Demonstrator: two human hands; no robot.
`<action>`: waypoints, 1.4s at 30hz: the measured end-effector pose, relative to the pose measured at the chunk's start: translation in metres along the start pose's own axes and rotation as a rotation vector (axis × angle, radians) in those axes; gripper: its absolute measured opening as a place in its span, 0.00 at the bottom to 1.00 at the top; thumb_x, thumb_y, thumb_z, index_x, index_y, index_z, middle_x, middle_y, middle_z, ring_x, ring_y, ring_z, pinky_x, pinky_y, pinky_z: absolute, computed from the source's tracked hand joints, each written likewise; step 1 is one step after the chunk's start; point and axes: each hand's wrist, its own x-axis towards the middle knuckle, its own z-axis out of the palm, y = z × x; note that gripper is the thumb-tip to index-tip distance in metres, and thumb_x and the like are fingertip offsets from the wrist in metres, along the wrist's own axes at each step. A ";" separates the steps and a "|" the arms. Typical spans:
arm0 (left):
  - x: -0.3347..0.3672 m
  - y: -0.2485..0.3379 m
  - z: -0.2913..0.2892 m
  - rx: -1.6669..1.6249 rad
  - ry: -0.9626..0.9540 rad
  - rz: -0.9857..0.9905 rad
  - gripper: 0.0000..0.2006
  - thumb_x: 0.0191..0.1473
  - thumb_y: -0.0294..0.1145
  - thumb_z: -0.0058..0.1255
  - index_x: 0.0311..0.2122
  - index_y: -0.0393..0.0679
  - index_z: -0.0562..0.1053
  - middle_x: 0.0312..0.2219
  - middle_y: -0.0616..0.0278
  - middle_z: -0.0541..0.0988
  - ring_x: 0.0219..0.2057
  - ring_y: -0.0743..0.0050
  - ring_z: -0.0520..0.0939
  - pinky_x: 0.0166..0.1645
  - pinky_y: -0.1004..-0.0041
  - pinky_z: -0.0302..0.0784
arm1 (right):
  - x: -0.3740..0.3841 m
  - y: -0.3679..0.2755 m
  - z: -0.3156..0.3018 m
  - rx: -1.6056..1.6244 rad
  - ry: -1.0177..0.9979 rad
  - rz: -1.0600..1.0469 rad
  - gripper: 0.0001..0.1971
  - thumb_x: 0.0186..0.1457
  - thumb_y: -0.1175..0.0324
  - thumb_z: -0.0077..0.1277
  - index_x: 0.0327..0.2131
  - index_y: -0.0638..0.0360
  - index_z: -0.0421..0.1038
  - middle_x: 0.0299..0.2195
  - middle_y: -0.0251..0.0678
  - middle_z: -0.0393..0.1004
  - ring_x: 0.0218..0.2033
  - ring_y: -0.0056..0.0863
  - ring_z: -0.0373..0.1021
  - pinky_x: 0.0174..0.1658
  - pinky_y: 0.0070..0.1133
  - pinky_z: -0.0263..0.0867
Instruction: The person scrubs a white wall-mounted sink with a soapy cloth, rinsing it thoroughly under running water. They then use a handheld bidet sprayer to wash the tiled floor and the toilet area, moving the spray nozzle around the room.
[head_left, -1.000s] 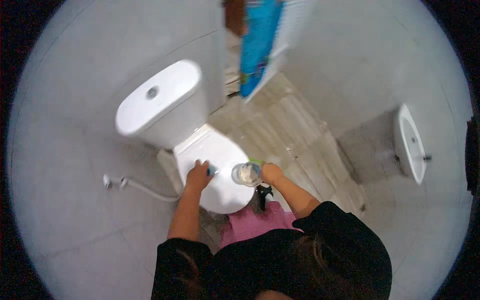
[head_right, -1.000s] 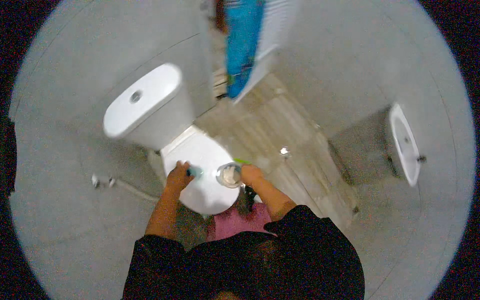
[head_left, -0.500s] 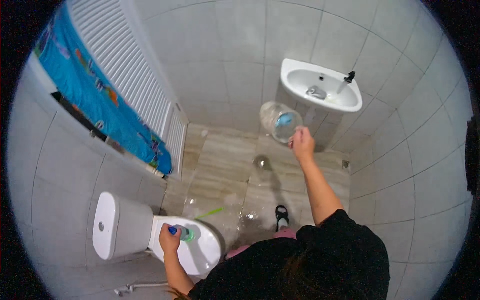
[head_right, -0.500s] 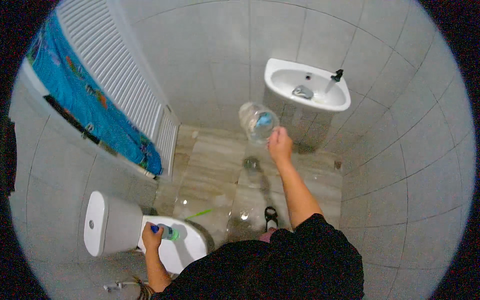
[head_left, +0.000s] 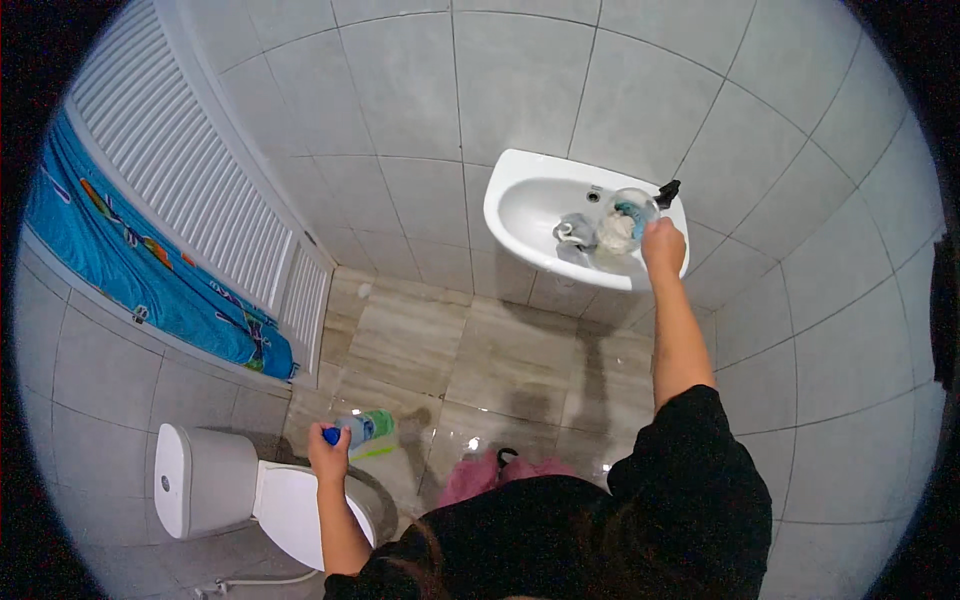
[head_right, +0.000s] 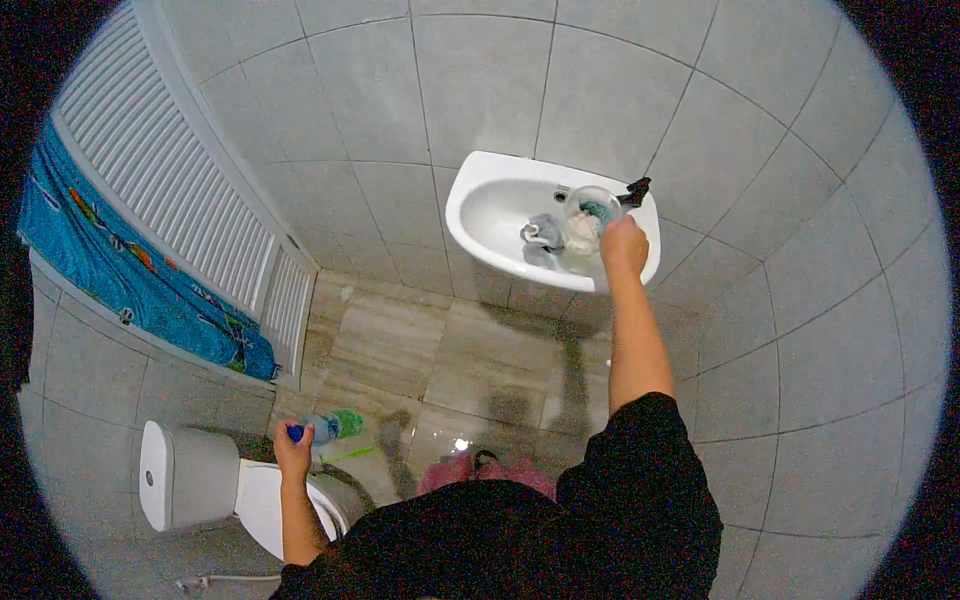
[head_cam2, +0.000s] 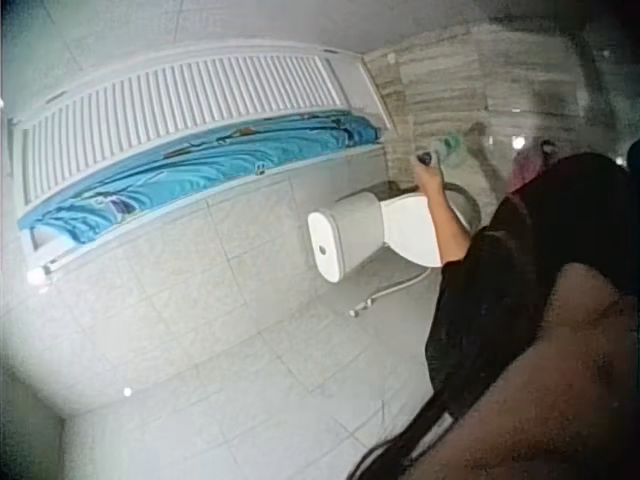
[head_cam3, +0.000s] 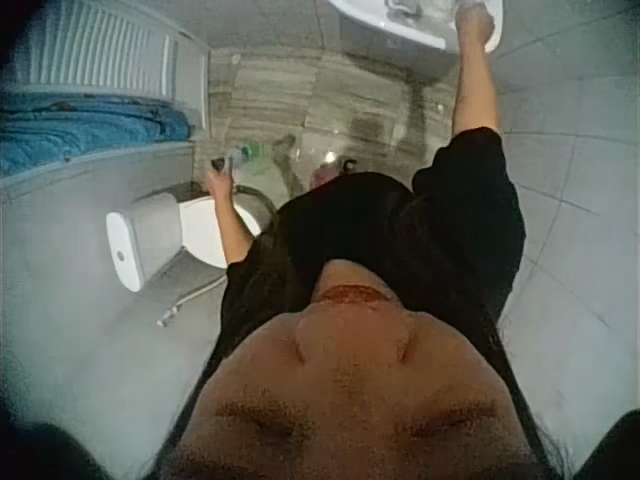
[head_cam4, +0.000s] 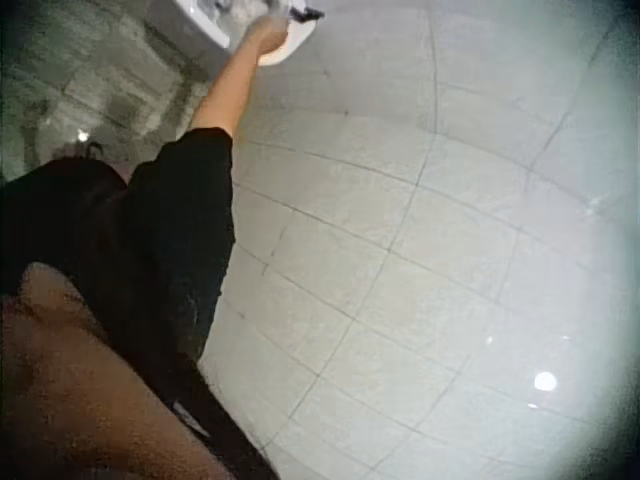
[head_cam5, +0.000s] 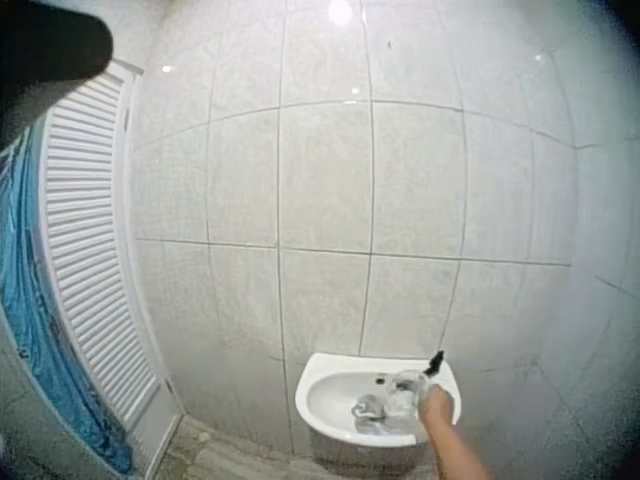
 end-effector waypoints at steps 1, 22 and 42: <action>0.001 0.003 0.002 -0.017 -0.009 -0.023 0.14 0.36 0.35 0.55 0.26 0.40 0.64 0.22 0.54 0.70 0.25 0.60 0.71 0.31 0.69 0.65 | 0.002 -0.003 0.006 -0.033 -0.016 -0.018 0.12 0.46 0.63 0.39 0.24 0.63 0.65 0.20 0.49 0.70 0.25 0.44 0.68 0.29 0.34 0.63; -0.091 -0.097 -0.062 -0.002 0.288 -0.284 0.12 0.35 0.29 0.55 0.26 0.39 0.66 0.25 0.54 0.67 0.28 0.59 0.70 0.33 0.70 0.66 | -0.121 -0.148 0.109 0.450 -0.035 -0.788 0.18 0.48 0.63 0.43 0.40 0.65 0.63 0.38 0.48 0.63 0.42 0.41 0.59 0.46 0.29 0.54; -0.140 -0.318 -0.045 0.160 0.684 -0.572 0.14 0.33 0.22 0.55 0.31 0.39 0.67 0.30 0.55 0.66 0.34 0.64 0.68 0.39 0.72 0.64 | -0.666 -0.297 0.287 -0.507 -1.385 -1.953 0.14 0.49 0.67 0.37 0.39 0.62 0.64 0.43 0.45 0.61 0.44 0.39 0.60 0.43 0.34 0.58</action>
